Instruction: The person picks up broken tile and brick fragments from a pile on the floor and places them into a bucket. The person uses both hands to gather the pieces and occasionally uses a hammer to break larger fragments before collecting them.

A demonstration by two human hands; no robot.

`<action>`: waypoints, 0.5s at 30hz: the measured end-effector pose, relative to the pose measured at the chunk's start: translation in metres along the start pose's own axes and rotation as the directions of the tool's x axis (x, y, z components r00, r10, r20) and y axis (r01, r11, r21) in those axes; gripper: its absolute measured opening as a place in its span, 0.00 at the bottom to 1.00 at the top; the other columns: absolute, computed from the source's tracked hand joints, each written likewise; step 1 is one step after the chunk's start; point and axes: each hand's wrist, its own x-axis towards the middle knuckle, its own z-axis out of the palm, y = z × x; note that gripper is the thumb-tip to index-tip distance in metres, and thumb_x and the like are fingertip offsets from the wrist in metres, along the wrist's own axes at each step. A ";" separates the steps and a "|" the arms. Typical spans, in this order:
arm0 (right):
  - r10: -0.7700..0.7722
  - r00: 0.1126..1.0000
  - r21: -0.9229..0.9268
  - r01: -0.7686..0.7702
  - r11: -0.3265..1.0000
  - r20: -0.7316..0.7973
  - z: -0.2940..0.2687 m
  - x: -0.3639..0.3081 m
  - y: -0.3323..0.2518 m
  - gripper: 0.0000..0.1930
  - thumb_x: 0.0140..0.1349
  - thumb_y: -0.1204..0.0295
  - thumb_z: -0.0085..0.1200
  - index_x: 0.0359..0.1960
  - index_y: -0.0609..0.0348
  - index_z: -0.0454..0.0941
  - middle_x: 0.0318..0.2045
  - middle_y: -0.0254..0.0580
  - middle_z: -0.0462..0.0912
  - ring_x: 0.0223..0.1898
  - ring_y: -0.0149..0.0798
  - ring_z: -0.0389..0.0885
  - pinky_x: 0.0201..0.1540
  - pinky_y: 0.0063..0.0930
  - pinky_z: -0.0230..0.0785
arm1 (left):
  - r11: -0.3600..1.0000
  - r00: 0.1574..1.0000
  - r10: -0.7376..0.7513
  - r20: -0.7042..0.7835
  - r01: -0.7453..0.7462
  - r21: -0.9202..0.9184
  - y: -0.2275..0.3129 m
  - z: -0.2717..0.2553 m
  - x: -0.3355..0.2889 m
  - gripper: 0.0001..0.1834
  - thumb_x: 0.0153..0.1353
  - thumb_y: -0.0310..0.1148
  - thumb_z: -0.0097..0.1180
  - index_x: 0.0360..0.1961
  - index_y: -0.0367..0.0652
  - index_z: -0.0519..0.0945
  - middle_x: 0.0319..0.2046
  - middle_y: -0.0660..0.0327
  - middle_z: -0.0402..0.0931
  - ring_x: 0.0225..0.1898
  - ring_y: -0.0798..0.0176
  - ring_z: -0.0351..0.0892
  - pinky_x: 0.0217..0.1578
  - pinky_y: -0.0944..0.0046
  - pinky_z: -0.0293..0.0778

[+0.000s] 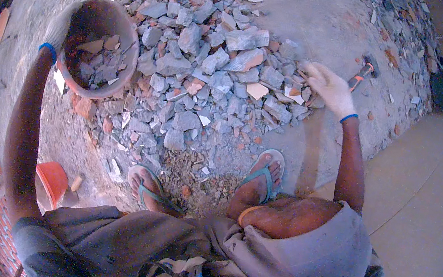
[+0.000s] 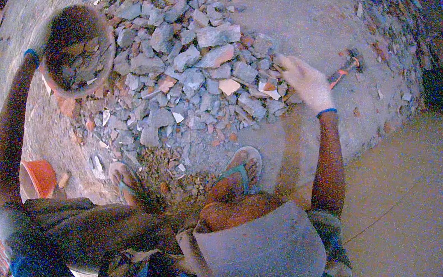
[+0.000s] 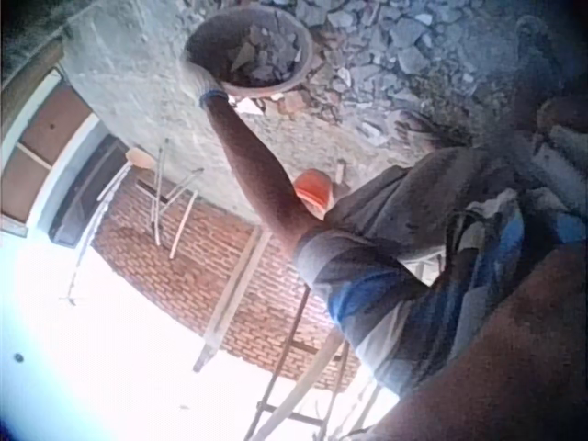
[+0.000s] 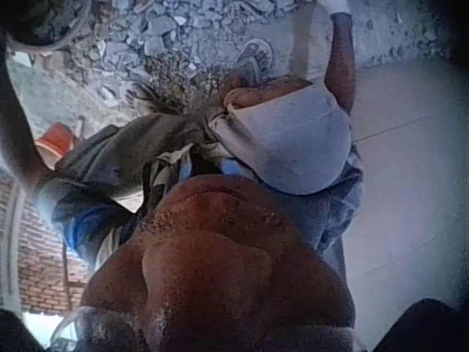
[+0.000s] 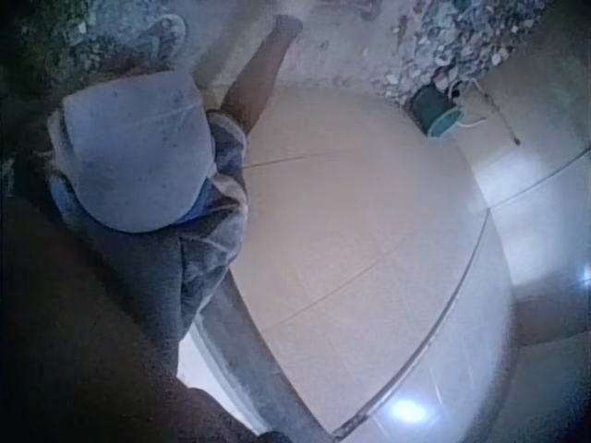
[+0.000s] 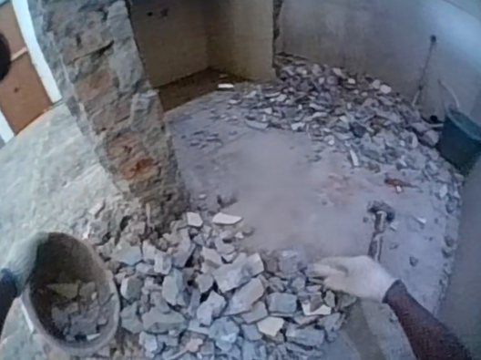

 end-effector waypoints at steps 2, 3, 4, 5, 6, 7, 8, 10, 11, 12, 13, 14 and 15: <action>-0.025 0.992 0.063 0.017 0.998 0.127 0.012 0.007 -0.023 0.26 0.70 0.55 0.56 0.67 0.47 0.77 0.62 0.47 0.83 0.64 0.53 0.79 0.65 0.41 0.72 | 0.999 1.000 0.014 0.002 -0.014 0.037 0.000 0.000 0.003 0.25 0.76 0.46 0.49 0.64 0.43 0.82 0.62 0.55 0.82 0.63 0.57 0.78 0.67 0.58 0.68; 0.011 0.993 0.070 -0.020 0.997 0.121 0.013 0.008 -0.030 0.26 0.70 0.56 0.57 0.67 0.48 0.77 0.61 0.48 0.83 0.63 0.53 0.80 0.64 0.40 0.73 | 0.998 1.000 0.027 0.004 -0.027 0.055 0.001 0.000 0.005 0.25 0.76 0.46 0.49 0.64 0.43 0.82 0.62 0.55 0.82 0.63 0.57 0.78 0.66 0.59 0.68; -0.007 0.994 0.095 -0.003 0.995 0.109 0.015 0.009 -0.036 0.25 0.70 0.57 0.57 0.67 0.49 0.78 0.61 0.48 0.84 0.63 0.52 0.81 0.64 0.40 0.73 | 0.997 0.999 0.034 0.004 -0.034 0.070 0.001 0.001 0.006 0.25 0.76 0.46 0.49 0.63 0.42 0.82 0.62 0.55 0.82 0.63 0.56 0.78 0.66 0.59 0.68; -0.028 0.995 0.123 0.016 0.992 0.097 0.018 0.011 -0.042 0.25 0.69 0.58 0.58 0.66 0.50 0.78 0.60 0.48 0.84 0.62 0.51 0.82 0.63 0.39 0.73 | 0.995 0.998 0.059 -0.011 -0.058 0.080 0.001 0.001 0.006 0.25 0.75 0.47 0.49 0.63 0.42 0.82 0.61 0.54 0.82 0.63 0.56 0.78 0.66 0.59 0.68; -0.030 0.996 0.167 0.016 0.986 0.081 0.020 0.010 -0.045 0.25 0.69 0.59 0.58 0.66 0.51 0.78 0.59 0.48 0.85 0.61 0.50 0.83 0.63 0.39 0.73 | 0.992 0.996 0.085 -0.026 -0.082 0.091 0.002 0.002 0.006 0.25 0.75 0.47 0.50 0.62 0.42 0.83 0.61 0.54 0.82 0.62 0.56 0.79 0.66 0.59 0.68; -0.029 0.997 0.211 0.014 0.977 0.065 0.022 0.009 -0.047 0.25 0.69 0.59 0.58 0.66 0.52 0.78 0.59 0.49 0.85 0.61 0.49 0.83 0.63 0.38 0.73 | 0.989 0.993 0.112 -0.035 -0.108 0.102 0.004 0.002 0.004 0.26 0.74 0.48 0.51 0.62 0.42 0.83 0.60 0.53 0.83 0.62 0.56 0.79 0.65 0.59 0.68; 0.005 0.998 0.239 -0.019 0.971 0.061 0.023 0.006 -0.048 0.25 0.69 0.60 0.58 0.66 0.54 0.78 0.59 0.49 0.85 0.60 0.48 0.84 0.62 0.38 0.73 | 0.996 0.998 0.049 -0.032 -0.047 0.069 0.007 0.002 0.002 0.26 0.74 0.48 0.51 0.61 0.41 0.83 0.60 0.53 0.83 0.62 0.56 0.79 0.65 0.59 0.68; 0.043 0.999 0.303 -0.050 0.952 0.028 0.023 -0.001 -0.047 0.26 0.69 0.59 0.59 0.66 0.55 0.78 0.59 0.49 0.85 0.60 0.47 0.84 0.62 0.37 0.73 | 0.997 0.997 -0.077 -0.016 0.077 0.003 0.015 0.001 -0.002 0.25 0.74 0.48 0.52 0.60 0.41 0.84 0.59 0.52 0.84 0.62 0.56 0.79 0.65 0.59 0.68; 0.089 0.996 0.307 -0.091 0.947 0.021 0.022 -0.004 -0.046 0.26 0.69 0.59 0.59 0.66 0.55 0.78 0.59 0.49 0.85 0.60 0.46 0.84 0.62 0.37 0.73 | 0.995 0.995 -0.098 -0.013 0.098 -0.001 0.018 0.001 -0.005 0.25 0.74 0.48 0.51 0.60 0.41 0.84 0.59 0.52 0.84 0.62 0.56 0.80 0.65 0.59 0.69; 0.082 0.997 0.334 -0.072 0.940 -0.015 0.019 -0.008 -0.045 0.26 0.69 0.59 0.59 0.65 0.56 0.78 0.58 0.50 0.85 0.60 0.45 0.84 0.62 0.37 0.73 | 0.993 0.993 -0.118 -0.009 0.118 -0.005 0.019 -0.001 -0.006 0.25 0.74 0.48 0.51 0.60 0.41 0.84 0.59 0.52 0.84 0.62 0.57 0.80 0.65 0.59 0.69; 0.086 0.995 0.340 -0.064 0.938 -0.050 0.015 -0.010 -0.043 0.26 0.69 0.58 0.59 0.65 0.56 0.79 0.58 0.50 0.86 0.60 0.45 0.84 0.62 0.37 0.73 | 0.990 0.990 -0.138 -0.005 0.138 -0.010 0.019 0.000 -0.006 0.25 0.75 0.48 0.51 0.60 0.41 0.84 0.59 0.52 0.84 0.61 0.57 0.80 0.65 0.59 0.69; 0.057 0.994 0.342 -0.021 0.939 -0.096 0.011 -0.012 -0.043 0.26 0.69 0.58 0.60 0.65 0.57 0.79 0.58 0.51 0.86 0.59 0.45 0.84 0.62 0.37 0.73 | 0.998 1.000 -0.028 0.000 0.028 0.052 0.017 0.001 -0.004 0.25 0.75 0.48 0.51 0.60 0.41 0.84 0.59 0.53 0.84 0.61 0.57 0.79 0.65 0.59 0.69; 0.073 0.992 0.325 -0.034 0.945 -0.107 0.006 -0.013 -0.042 0.26 0.69 0.58 0.60 0.65 0.57 0.79 0.57 0.51 0.86 0.59 0.45 0.85 0.62 0.37 0.74 | 0.990 0.997 0.080 0.009 -0.081 0.114 0.012 0.000 -0.001 0.25 0.75 0.48 0.51 0.60 0.41 0.84 0.59 0.53 0.84 0.61 0.58 0.79 0.64 0.59 0.69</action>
